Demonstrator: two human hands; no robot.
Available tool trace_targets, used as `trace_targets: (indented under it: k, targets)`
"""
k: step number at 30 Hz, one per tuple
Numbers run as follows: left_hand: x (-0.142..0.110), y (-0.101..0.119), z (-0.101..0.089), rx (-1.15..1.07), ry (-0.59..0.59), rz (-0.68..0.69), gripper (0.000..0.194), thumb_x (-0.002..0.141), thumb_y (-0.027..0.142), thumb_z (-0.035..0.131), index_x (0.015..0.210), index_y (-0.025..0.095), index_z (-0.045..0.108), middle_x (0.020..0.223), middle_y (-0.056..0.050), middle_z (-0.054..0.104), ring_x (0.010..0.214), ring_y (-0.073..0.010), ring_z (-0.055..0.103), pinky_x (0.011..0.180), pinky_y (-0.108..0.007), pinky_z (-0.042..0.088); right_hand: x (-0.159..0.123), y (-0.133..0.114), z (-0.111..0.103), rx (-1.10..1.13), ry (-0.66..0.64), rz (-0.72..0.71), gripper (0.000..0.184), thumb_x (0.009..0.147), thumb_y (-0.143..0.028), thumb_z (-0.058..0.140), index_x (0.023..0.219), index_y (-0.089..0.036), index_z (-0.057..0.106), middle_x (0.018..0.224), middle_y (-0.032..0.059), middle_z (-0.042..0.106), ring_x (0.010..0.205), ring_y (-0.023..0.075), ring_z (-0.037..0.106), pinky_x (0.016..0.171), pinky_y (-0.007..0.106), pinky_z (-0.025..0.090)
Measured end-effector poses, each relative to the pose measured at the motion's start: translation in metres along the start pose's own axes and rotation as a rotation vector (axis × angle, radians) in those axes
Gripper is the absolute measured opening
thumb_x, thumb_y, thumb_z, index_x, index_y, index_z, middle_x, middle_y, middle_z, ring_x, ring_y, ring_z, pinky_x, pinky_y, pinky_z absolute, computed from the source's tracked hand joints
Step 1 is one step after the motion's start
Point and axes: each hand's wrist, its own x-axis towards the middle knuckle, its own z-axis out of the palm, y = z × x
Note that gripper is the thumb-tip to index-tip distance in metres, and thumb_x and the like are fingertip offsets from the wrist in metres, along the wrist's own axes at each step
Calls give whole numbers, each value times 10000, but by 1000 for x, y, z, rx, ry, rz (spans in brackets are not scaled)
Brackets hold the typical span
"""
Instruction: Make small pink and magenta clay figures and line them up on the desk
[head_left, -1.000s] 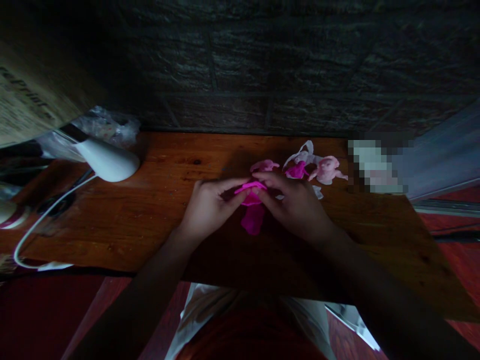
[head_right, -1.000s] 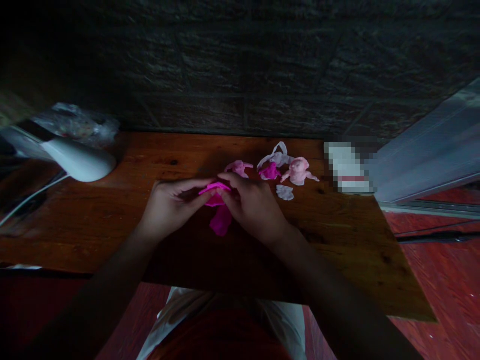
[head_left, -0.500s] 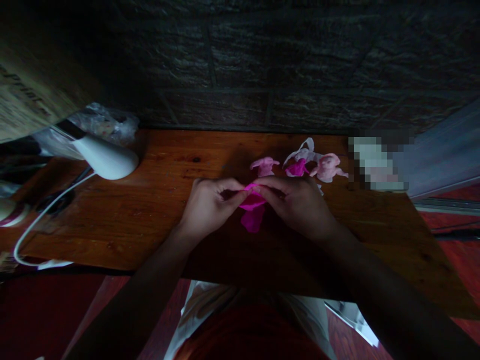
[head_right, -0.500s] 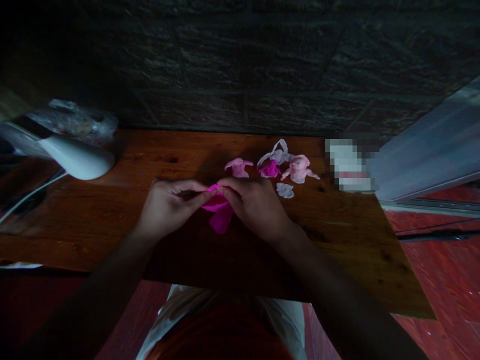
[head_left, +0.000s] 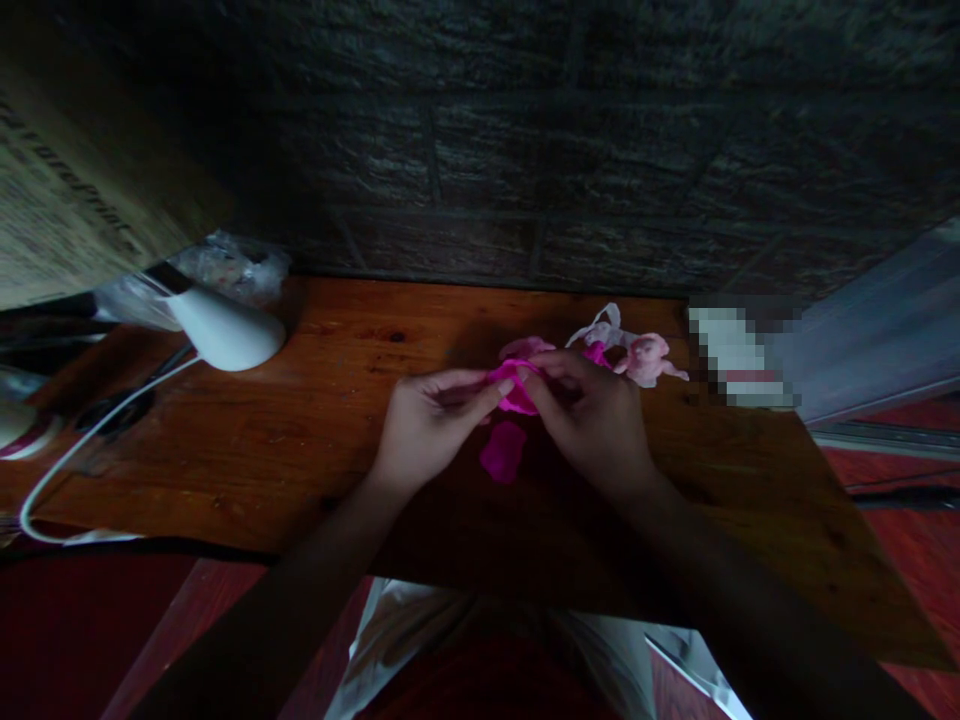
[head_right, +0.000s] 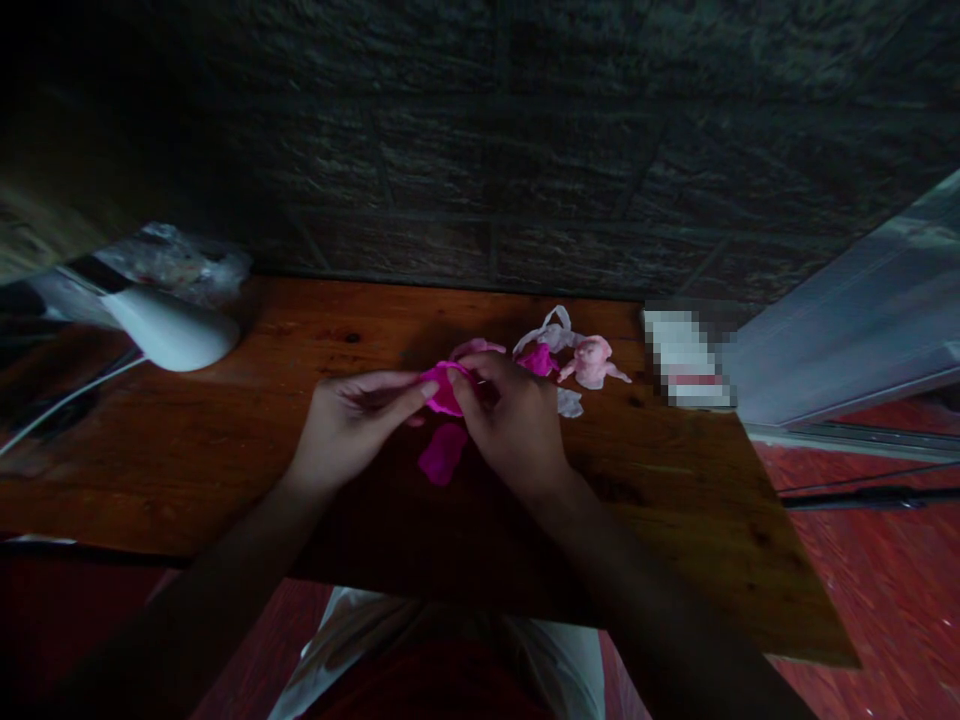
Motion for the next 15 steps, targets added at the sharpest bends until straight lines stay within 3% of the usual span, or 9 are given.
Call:
trace_targets:
  k: [4,9,12,15]
  targets:
    - [0,-2,6,-7,11,58,343,710,414,915,928,163,830,956,-79,851,852,-229,822,835,-349,691,-1,-1,2,-51,7,-28,100,942,-239,664,956,-203,756,954,56,842,793,195,794,733,313,620]
    - [2,-3,4,74,22,99,193,789,310,842,919,167,829,939,-62,852,838,-215,821,786,-309,680,0,-3,4,-113,98,-91,98,946,-224,670,954,-198,764,934,51,844,769,188,793,727,304,621]
    - [2,-3,-1,326,29,250,106,859,227,756,921,184,831,918,-51,852,790,-205,817,750,-286,659,0,-3,4,-153,100,-144,112,964,-219,659,981,-181,764,947,64,840,752,186,781,716,302,614]
    - [2,-1,-6,708,-38,503,179,937,195,666,1026,200,822,998,-73,848,842,-221,813,807,-310,635,1,-2,2,-225,7,-205,131,993,-212,633,1020,-189,759,1010,77,830,849,206,780,785,326,605]
